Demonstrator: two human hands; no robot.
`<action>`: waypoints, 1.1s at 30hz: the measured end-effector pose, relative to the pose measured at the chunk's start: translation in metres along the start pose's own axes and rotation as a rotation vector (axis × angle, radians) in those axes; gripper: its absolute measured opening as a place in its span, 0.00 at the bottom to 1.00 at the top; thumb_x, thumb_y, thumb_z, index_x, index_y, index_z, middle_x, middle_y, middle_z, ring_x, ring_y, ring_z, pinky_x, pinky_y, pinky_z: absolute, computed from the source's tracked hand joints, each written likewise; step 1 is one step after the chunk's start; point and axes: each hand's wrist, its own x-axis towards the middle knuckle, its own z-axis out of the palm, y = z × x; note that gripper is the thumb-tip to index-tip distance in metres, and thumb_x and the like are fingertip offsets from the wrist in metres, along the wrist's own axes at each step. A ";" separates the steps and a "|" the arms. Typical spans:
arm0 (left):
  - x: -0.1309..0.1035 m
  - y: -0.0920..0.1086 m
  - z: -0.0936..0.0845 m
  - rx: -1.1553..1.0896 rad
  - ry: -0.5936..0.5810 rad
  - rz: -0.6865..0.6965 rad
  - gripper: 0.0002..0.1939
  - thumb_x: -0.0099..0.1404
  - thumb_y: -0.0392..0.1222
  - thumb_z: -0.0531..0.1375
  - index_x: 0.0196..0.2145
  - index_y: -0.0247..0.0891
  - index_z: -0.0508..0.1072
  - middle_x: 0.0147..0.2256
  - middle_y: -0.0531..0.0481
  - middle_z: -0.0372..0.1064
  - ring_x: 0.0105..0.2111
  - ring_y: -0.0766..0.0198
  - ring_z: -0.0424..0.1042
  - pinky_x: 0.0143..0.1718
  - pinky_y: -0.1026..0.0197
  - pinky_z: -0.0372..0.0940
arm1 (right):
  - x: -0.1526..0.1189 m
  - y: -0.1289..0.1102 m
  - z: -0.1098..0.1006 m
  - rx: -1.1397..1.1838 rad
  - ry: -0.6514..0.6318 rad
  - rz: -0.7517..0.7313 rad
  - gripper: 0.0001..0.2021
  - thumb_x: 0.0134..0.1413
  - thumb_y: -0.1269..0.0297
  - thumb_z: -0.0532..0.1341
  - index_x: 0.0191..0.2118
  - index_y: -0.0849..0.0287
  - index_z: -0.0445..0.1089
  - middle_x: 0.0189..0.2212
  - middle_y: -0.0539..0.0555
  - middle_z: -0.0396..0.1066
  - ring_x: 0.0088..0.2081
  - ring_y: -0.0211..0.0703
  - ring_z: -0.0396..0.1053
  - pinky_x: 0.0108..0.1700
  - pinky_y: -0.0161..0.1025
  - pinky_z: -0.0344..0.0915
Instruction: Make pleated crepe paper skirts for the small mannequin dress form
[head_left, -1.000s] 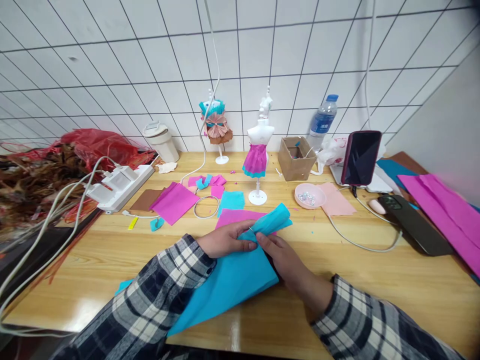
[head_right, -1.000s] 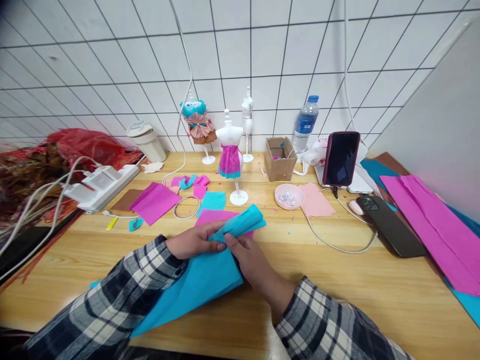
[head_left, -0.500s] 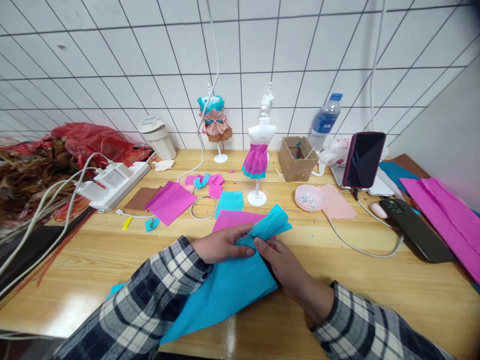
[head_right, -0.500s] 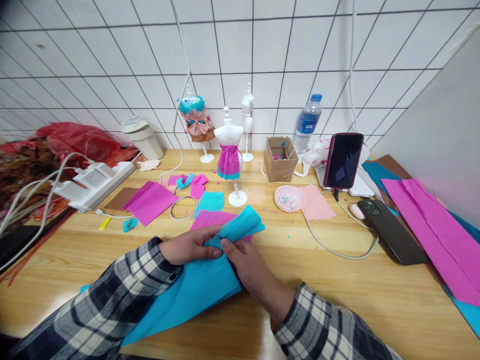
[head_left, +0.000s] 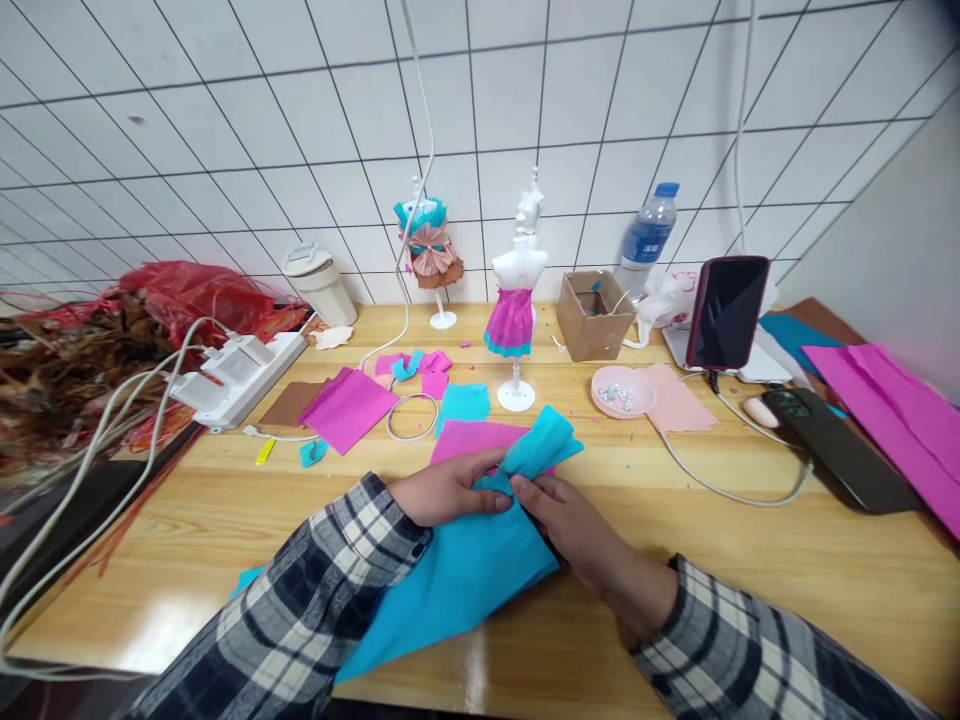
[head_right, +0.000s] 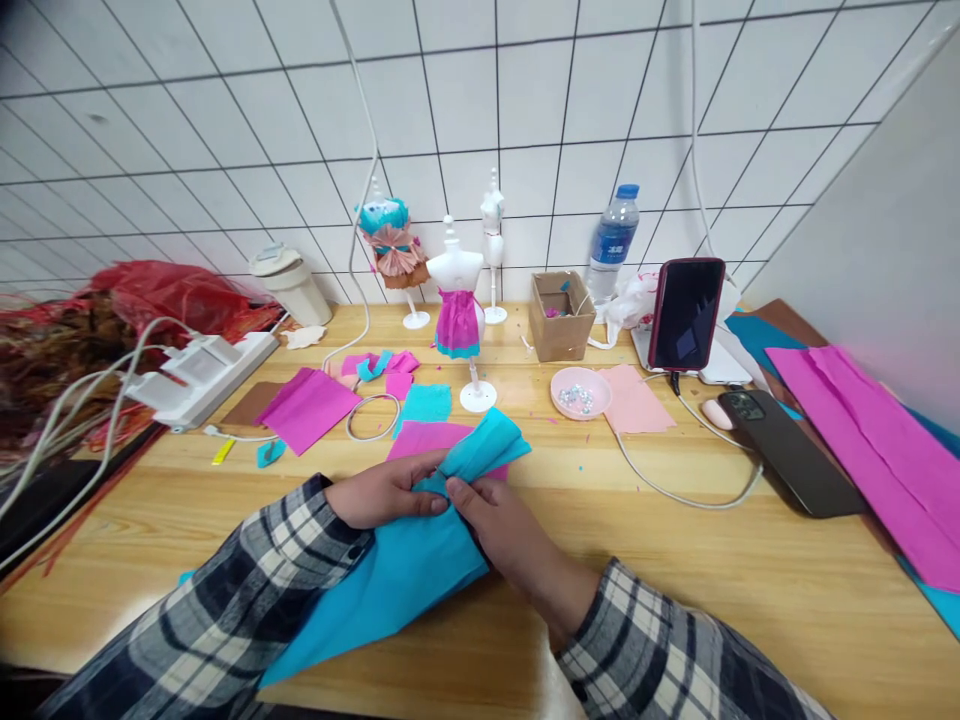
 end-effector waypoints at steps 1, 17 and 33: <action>0.000 0.000 0.000 0.008 0.005 -0.003 0.28 0.65 0.43 0.61 0.61 0.41 0.61 0.61 0.44 0.62 0.60 0.54 0.61 0.61 0.50 0.55 | 0.000 0.000 0.000 0.010 -0.005 0.005 0.22 0.46 0.43 0.66 0.34 0.60 0.75 0.24 0.49 0.71 0.30 0.41 0.67 0.36 0.38 0.62; -0.007 -0.001 -0.010 0.134 0.092 -0.085 0.33 0.62 0.46 0.62 0.63 0.43 0.59 0.63 0.45 0.58 0.63 0.50 0.56 0.64 0.47 0.49 | -0.004 0.004 -0.006 -0.176 -0.056 0.029 0.25 0.49 0.34 0.58 0.27 0.55 0.61 0.16 0.43 0.53 0.18 0.34 0.52 0.20 0.34 0.51; -0.064 0.052 -0.013 0.172 -0.106 -0.384 0.30 0.51 0.47 0.70 0.52 0.42 0.71 0.42 0.50 0.76 0.41 0.56 0.73 0.39 0.62 0.67 | -0.052 -0.009 -0.001 -0.568 -0.037 -0.331 0.09 0.58 0.56 0.59 0.34 0.56 0.67 0.28 0.50 0.65 0.31 0.42 0.62 0.33 0.37 0.60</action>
